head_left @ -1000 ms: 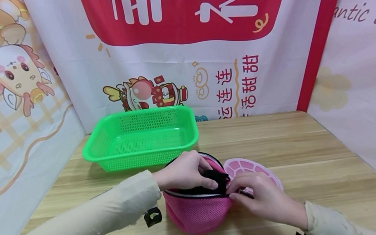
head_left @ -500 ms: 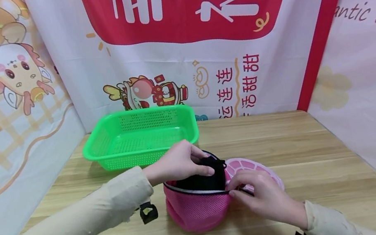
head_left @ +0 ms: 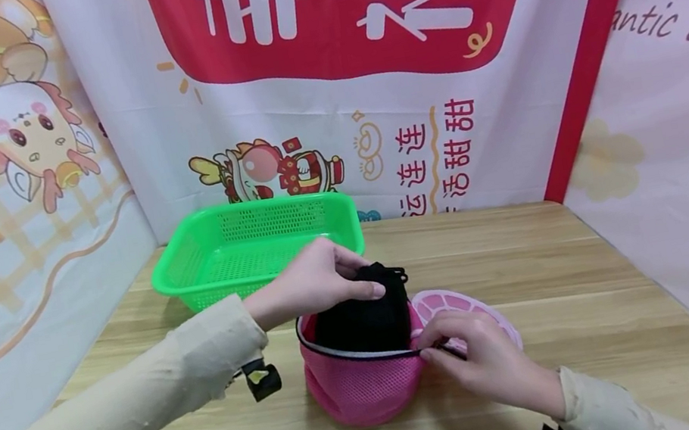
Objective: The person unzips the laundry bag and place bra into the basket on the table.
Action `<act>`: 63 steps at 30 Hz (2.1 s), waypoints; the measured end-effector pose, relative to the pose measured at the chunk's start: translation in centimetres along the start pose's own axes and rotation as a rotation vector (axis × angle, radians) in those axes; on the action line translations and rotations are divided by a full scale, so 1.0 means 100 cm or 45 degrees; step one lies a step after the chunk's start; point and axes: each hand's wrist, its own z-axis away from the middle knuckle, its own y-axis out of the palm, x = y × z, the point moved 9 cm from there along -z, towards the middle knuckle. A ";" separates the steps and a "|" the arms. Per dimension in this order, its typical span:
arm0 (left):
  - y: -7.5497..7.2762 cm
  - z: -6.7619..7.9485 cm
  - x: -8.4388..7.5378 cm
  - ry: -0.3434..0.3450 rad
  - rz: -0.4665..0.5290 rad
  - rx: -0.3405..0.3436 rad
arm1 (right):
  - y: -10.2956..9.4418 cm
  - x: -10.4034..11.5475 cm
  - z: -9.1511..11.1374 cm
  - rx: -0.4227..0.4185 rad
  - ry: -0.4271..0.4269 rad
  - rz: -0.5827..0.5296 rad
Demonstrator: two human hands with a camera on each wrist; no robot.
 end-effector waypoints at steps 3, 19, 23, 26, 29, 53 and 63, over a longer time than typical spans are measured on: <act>-0.002 0.000 -0.001 0.007 -0.001 -0.007 | -0.001 0.000 0.000 -0.002 -0.004 -0.002; -0.033 0.001 -0.014 -0.006 0.108 -0.185 | -0.001 0.002 0.001 -0.015 -0.027 0.022; -0.038 0.001 -0.017 -0.018 0.171 -0.192 | 0.000 0.002 0.002 -0.013 -0.016 0.024; -0.043 0.002 -0.018 -0.023 0.201 -0.202 | 0.000 0.002 0.002 -0.011 -0.011 0.025; -0.049 0.003 -0.019 -0.030 0.216 -0.219 | 0.000 0.002 0.002 -0.012 -0.009 0.029; -0.107 0.011 -0.021 -0.047 0.305 -0.480 | -0.001 0.005 0.003 -0.064 -0.052 0.069; -0.132 0.004 0.000 -0.047 0.326 -0.615 | 0.000 0.005 0.004 -0.063 -0.055 0.063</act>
